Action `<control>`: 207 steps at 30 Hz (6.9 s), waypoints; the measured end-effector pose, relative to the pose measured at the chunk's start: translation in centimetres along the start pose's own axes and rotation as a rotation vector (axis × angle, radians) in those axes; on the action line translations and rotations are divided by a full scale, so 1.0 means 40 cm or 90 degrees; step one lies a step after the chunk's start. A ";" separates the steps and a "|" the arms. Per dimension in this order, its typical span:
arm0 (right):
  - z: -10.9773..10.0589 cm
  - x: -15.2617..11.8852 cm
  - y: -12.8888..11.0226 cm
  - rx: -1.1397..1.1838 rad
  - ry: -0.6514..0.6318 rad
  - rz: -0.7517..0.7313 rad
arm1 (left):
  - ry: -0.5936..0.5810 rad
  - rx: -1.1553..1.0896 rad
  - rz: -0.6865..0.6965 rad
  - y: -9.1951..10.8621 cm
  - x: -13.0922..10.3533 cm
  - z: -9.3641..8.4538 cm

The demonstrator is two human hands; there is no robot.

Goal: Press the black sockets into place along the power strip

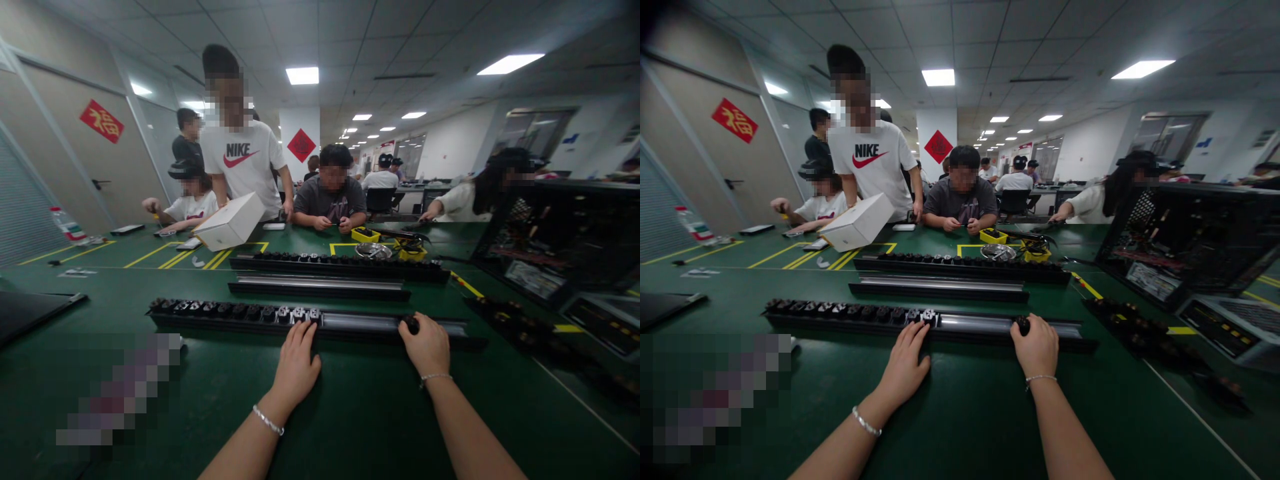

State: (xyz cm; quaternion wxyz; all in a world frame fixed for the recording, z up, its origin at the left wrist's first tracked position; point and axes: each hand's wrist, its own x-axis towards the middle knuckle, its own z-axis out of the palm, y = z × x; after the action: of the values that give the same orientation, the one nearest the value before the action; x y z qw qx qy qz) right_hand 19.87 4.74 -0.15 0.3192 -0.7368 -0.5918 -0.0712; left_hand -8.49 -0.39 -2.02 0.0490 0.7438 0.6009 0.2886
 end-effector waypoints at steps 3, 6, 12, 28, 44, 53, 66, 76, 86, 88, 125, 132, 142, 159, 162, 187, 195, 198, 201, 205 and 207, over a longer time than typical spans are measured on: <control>-0.001 0.000 0.000 0.000 0.003 -0.001 | 0.002 0.000 -0.001 0.002 0.000 -0.002; -0.001 0.000 0.002 -0.004 0.004 -0.001 | -0.001 -0.001 -0.003 0.002 0.001 -0.002; -0.001 -0.001 0.005 -0.010 0.008 0.008 | 0.001 -0.001 -0.005 0.002 0.001 -0.001; 0.000 -0.001 0.009 -0.007 0.008 0.018 | 0.001 -0.002 0.002 -0.001 0.001 -0.001; -0.002 -0.001 0.015 0.008 0.024 0.024 | 0.007 0.001 0.000 0.004 0.001 -0.001; -0.001 -0.003 0.020 0.007 0.030 0.037 | 0.020 0.002 0.010 0.002 0.002 0.000; -0.002 0.003 0.033 -0.004 0.035 0.051 | 0.004 0.002 0.004 -0.003 0.002 0.001; -0.002 0.007 0.038 -0.002 0.042 0.074 | 0.010 0.001 0.006 0.003 0.001 -0.004; -0.001 0.009 0.047 0.010 0.061 0.083 | 0.004 0.006 0.001 -0.002 0.001 0.001; -0.003 0.010 0.049 0.003 0.048 0.084 | 0.004 0.007 0.001 -0.004 0.002 0.003; -0.023 0.018 0.057 -0.031 0.016 0.136 | -0.011 0.003 -0.008 0.008 0.001 -0.009; -0.023 0.018 0.055 -0.026 0.024 0.133 | 0.004 -0.001 -0.001 0.002 0.001 -0.002; -0.011 0.023 0.070 -0.036 0.047 0.128 | 0.019 -0.001 0.005 0.004 0.001 -0.002; -0.023 0.024 0.077 -0.042 0.015 0.157 | 0.003 0.005 0.005 0.000 0.002 -0.001; -0.023 0.024 0.080 -0.042 0.004 0.149 | 0.000 0.004 -0.002 0.003 0.000 -0.003; -0.025 0.033 0.115 -0.026 0.016 0.105 | 0.027 0.045 -0.010 0.010 0.005 -0.006; -0.027 0.040 0.113 -0.031 -0.007 0.152 | 0.031 0.051 -0.009 0.022 0.004 -0.020; -0.025 0.040 0.117 -0.028 0.009 0.146 | 0.035 0.049 -0.005 0.022 0.004 -0.018; -0.024 0.040 0.124 -0.033 0.023 0.136 | 0.035 0.052 -0.009 0.023 0.004 -0.016; -0.027 0.041 0.130 -0.045 -0.003 0.134 | 0.029 0.069 -0.014 0.030 0.003 -0.020; -0.030 0.041 0.131 -0.048 -0.022 0.141 | 0.023 0.076 -0.013 0.035 0.003 -0.022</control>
State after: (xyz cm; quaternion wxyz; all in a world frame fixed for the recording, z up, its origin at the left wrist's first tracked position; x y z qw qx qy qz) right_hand 25.50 4.93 -0.42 0.2867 -0.8103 -0.5091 -0.0451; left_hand -7.71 -0.90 -0.66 -0.0030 0.7339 0.6255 0.2650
